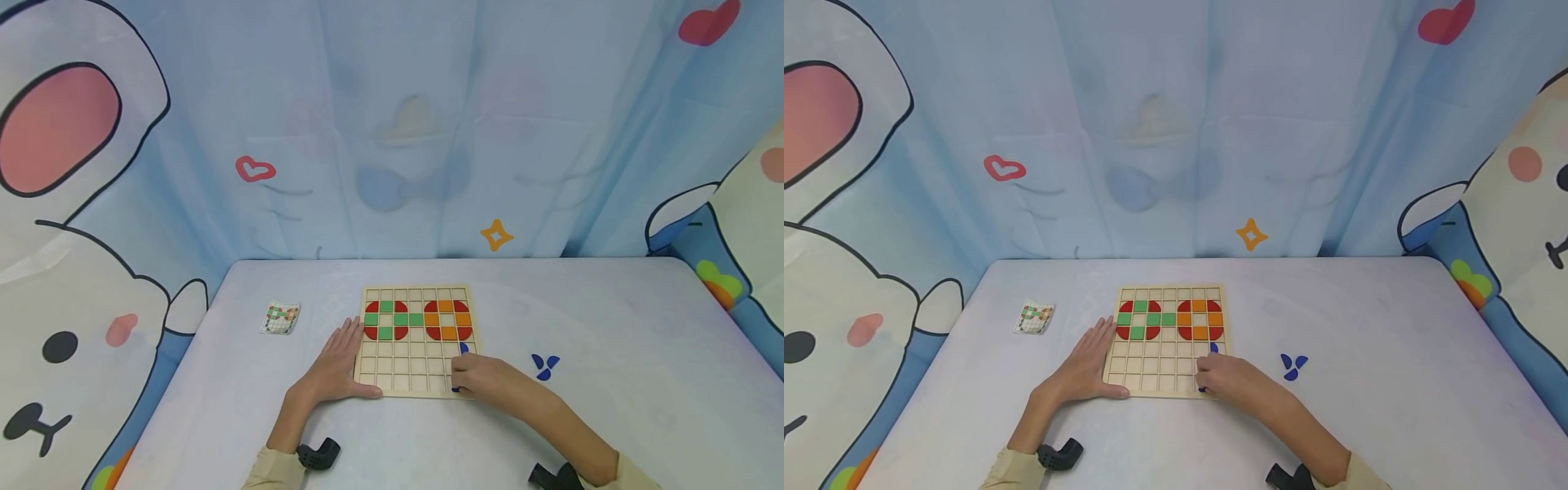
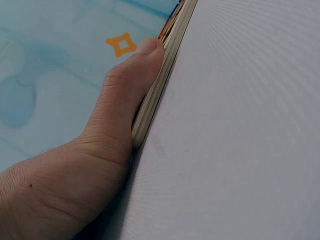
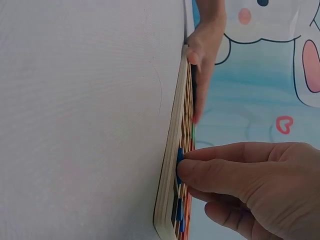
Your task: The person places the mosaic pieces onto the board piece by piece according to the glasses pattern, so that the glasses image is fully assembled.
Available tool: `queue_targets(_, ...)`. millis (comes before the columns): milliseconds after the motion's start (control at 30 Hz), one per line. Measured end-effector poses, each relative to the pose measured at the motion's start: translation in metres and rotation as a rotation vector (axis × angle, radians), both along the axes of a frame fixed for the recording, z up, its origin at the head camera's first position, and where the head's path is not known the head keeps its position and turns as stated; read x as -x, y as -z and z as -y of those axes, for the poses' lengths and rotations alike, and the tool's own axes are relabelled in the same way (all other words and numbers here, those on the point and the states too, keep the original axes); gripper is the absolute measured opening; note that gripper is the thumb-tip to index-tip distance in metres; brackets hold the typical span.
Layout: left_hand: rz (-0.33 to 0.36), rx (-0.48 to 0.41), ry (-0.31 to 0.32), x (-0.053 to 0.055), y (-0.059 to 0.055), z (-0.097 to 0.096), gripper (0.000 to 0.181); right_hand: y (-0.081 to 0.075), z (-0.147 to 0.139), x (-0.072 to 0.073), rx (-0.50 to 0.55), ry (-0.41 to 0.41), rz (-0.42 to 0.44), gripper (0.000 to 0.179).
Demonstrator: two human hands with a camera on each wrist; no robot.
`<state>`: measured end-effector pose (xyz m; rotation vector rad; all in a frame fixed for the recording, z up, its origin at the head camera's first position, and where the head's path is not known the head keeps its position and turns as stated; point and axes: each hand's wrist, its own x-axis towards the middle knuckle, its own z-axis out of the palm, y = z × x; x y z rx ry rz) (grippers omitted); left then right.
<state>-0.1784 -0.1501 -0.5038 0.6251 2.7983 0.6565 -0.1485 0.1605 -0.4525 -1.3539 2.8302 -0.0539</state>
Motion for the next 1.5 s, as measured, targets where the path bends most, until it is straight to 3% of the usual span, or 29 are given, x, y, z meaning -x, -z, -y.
queue_targets(267,-0.009,-0.002,0.001,-0.001,0.001,0.0,0.124,0.0,0.001,-0.004,-0.042,-0.008,-0.059,0.022)
queue_targets(400,-0.001,0.007,-0.002,-0.001,0.0,0.0,0.124,-0.004,-0.004,-0.007,0.016,0.001,-0.056,0.025)
queue_targets(533,0.002,0.005,-0.005,-0.001,0.0,0.0,0.125,-0.008,-0.029,-0.009,0.103,0.13,-0.052,0.029)
queue_targets(667,-0.002,0.003,-0.005,-0.001,-0.001,0.0,0.124,-0.005,-0.073,-0.011,0.114,0.309,-0.094,0.032)
queue_targets(800,0.004,0.001,-0.004,-0.002,-0.002,0.001,0.124,-0.001,-0.113,-0.014,0.132,0.426,-0.072,0.031)
queue_targets(1000,0.0,-0.004,-0.003,-0.001,-0.002,-0.001,0.124,0.003,-0.139,-0.016,0.139,0.504,-0.006,0.027)
queue_targets(1267,-0.006,0.0,0.0,-0.001,0.0,0.0,0.124,0.013,-0.137,-0.009,0.19,0.542,0.064,0.006)
queue_targets(1500,-0.005,-0.005,-0.004,-0.002,-0.001,0.0,0.123,0.015,-0.132,-0.006,0.176,0.575,0.072,0.011)
